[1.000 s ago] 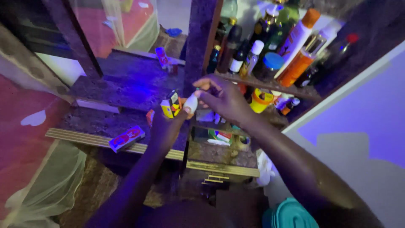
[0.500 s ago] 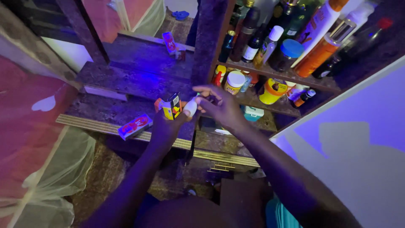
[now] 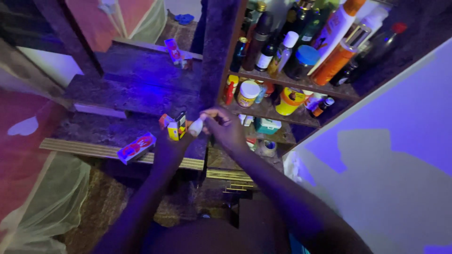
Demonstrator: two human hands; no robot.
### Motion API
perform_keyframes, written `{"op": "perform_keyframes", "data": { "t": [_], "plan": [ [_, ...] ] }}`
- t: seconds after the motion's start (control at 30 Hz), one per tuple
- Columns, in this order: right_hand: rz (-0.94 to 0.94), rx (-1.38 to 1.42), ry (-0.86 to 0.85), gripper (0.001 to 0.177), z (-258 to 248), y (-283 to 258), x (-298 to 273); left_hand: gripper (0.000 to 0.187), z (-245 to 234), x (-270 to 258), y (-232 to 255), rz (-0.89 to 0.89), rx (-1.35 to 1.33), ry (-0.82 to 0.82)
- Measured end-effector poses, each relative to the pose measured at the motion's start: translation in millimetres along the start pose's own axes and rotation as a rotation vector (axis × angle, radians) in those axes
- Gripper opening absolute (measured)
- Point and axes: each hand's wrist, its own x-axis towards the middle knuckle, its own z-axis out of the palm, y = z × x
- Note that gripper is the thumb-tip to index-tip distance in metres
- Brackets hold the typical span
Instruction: Organize and inspect various medicine boxes, cosmetic bottles, and health products on a vanity shelf unit.
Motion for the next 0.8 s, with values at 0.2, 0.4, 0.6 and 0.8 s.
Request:
{"op": "perform_keyframes", "data": {
  "t": [0.2, 0.4, 0.6, 0.8],
  "plan": [
    [-0.412, -0.367, 0.000, 0.031, 17, -31, -14, 0.030, 4, 15, -28, -0.039, -0.162, 0.008],
    [-0.150, -0.289, -0.028, 0.022, 11, 25, -14, 0.028, 7, 21, -53, -0.085, -0.182, -0.058],
    [0.073, -0.172, 0.092, 0.024, -3, 110, 10, 0.037, -9, 28, -117, -0.255, -0.287, 0.015],
    [0.002, -0.640, 0.188, 0.039, -9, 242, 66, 0.030, -49, 22, -183, -0.268, -0.272, 0.008]
  ]
}}
